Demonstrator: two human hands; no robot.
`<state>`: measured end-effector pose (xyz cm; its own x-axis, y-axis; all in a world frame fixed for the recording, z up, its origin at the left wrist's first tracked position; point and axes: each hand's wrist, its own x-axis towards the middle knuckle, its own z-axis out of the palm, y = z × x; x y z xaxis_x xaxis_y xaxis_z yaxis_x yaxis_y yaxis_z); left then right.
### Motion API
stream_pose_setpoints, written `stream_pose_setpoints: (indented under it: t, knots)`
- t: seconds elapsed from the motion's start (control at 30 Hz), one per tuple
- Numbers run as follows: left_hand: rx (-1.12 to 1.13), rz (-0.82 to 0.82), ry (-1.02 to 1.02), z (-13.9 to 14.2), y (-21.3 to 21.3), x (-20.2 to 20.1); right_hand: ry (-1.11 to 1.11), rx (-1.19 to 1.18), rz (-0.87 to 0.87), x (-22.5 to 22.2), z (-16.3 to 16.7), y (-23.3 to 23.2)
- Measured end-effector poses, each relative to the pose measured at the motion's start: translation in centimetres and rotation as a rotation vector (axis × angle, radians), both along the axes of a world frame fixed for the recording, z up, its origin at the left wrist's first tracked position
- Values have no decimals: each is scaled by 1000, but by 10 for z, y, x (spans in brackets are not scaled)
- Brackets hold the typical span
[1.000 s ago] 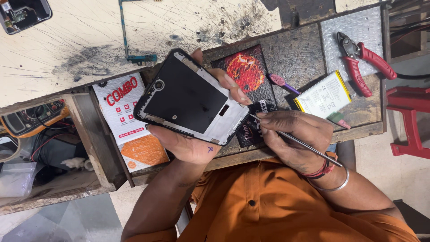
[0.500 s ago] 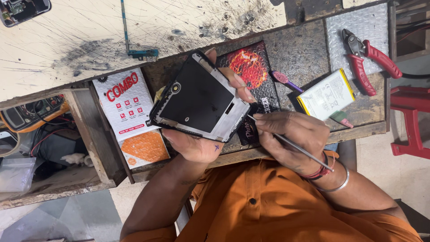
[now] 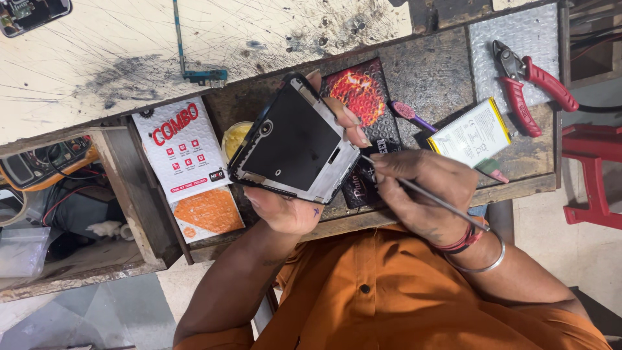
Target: The person removes a protective film from a smartphone back cover, then uses a metal spudger to pry and clean adhesive residue from the cover's edges. The person also uses a small brush to sweep debris from the cover surface. The phone remains disassembled on the workbench throughout.
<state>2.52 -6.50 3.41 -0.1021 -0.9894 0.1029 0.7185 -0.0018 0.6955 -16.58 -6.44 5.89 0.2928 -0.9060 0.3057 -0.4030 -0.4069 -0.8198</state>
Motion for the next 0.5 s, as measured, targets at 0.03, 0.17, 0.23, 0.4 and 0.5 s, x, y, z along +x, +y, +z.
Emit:
stream_pose_setpoints:
  t: [0.03,0.17,0.23,0.4,0.5]
  knots:
    - [1,0,-12,0,-1,0,12,-12,-32,0,0,-1]
    - [-2,-4,-58,1,-1,0,-35,4,58,-1,0,-2]
    - [0,-11,-67,2,0,0,-57,31,91,-1,0,-2]
    - [25,-21,-91,6,0,2,-22,14,39,-2,0,-3]
    - [42,-21,-123,8,0,2,-48,68,48,-1,0,-3]
